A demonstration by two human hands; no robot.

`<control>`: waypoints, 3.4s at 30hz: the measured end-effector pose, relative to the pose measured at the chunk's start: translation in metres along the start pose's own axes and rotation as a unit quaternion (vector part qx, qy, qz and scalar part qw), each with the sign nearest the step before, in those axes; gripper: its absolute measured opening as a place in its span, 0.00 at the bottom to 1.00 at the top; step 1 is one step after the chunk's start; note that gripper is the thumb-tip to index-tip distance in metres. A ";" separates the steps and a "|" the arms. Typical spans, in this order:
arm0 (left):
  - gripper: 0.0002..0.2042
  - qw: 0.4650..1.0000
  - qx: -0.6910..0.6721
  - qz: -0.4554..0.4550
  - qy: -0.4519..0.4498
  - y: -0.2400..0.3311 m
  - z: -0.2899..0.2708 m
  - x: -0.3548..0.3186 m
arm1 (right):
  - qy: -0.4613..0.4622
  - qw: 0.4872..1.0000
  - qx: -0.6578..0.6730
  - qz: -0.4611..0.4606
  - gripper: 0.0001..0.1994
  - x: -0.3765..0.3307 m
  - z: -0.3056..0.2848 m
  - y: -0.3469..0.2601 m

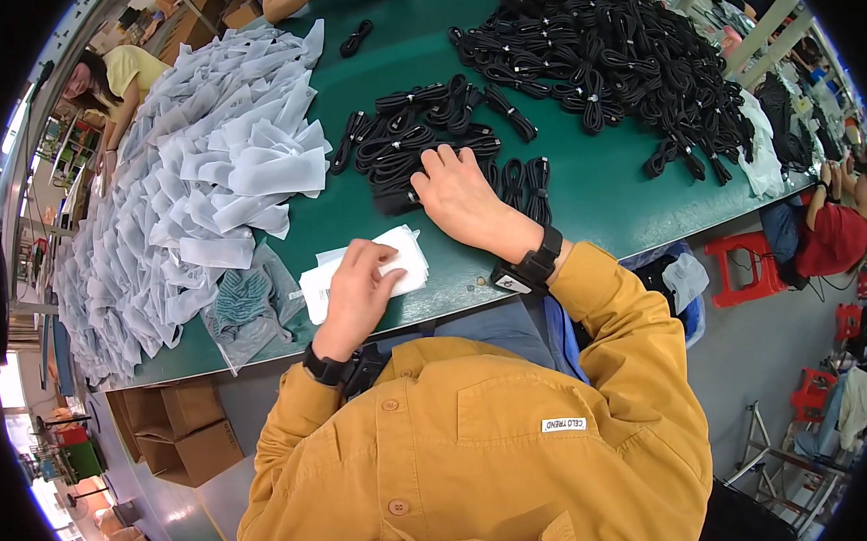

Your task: The person picks up a cable from a pile, slides it into a plastic sleeve, and sets the packaged item aside on the table, repeating the process for several cables.

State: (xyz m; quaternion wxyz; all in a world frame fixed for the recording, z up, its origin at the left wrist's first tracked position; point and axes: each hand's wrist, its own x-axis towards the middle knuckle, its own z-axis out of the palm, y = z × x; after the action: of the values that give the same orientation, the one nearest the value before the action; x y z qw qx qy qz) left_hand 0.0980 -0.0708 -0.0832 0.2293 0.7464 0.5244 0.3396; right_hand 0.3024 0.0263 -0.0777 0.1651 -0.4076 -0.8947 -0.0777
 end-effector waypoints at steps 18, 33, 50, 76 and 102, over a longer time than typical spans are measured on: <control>0.03 0.978 -0.131 -0.163 -0.013 -0.005 0.014 -0.002 | 0.047 0.952 0.301 0.034 0.24 -0.079 -0.040 -0.024; 0.02 0.974 -0.167 -0.152 0.017 -0.002 0.015 -0.007 | 0.040 0.960 0.278 0.001 0.24 -0.086 -0.034 -0.028; 0.08 0.987 -0.013 0.151 0.054 0.016 -0.004 -0.001 | 0.028 0.879 0.474 0.054 0.12 -0.085 -0.014 -0.040; 0.09 0.969 -0.015 0.034 0.243 -0.022 -0.074 0.045 | 0.042 0.987 0.086 0.130 0.16 -0.040 -0.014 0.011; 0.03 0.989 -0.112 -0.088 0.049 -0.003 0.011 -0.008 | 0.088 0.940 0.325 0.062 0.17 -0.071 -0.032 -0.035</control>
State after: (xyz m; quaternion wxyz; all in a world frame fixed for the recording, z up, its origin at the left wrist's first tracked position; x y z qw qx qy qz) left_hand 0.1026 -0.0774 -0.0949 0.3144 0.6492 0.5577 0.4107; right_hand 0.3267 -0.0551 -0.0732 0.3708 -0.3776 -0.8264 0.1922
